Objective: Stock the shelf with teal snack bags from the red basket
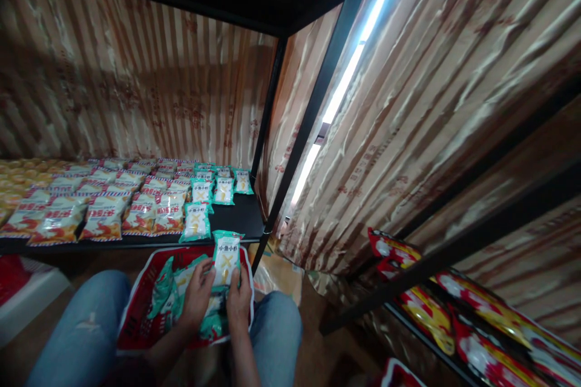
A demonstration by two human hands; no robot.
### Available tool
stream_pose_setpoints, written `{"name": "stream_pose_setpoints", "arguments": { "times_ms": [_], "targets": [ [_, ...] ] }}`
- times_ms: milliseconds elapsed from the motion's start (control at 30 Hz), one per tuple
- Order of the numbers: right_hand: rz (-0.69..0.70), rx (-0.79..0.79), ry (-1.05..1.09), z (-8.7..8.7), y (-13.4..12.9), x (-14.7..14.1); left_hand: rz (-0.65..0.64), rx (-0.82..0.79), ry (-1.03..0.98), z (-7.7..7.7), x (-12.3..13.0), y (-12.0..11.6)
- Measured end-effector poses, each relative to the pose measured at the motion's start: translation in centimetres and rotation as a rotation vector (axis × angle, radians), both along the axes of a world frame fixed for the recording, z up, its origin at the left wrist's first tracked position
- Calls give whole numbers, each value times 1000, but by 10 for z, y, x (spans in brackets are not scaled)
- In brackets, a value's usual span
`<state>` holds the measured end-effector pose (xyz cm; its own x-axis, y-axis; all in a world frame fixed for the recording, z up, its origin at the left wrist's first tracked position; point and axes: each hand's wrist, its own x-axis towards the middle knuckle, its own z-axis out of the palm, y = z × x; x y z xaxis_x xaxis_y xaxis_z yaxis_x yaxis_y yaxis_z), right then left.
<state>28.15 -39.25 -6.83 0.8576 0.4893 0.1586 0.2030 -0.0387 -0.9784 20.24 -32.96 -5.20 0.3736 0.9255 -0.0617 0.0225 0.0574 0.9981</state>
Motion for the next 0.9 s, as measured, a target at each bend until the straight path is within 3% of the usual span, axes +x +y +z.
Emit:
{"name": "stream_pose_setpoints", "arguments": {
  "times_ms": [233, 500, 900],
  "targets": [
    [-6, -53, 27, 2, 14, 27, -17, 33, -6, 11, 17, 12],
    [-44, -62, -62, 7, 28, 41, 65, 70, 1, 5, 34, 24],
    [-103, -47, -108, 18, 44, 55, 17, 82, -7, 11, 47, 38]
  ]
}}
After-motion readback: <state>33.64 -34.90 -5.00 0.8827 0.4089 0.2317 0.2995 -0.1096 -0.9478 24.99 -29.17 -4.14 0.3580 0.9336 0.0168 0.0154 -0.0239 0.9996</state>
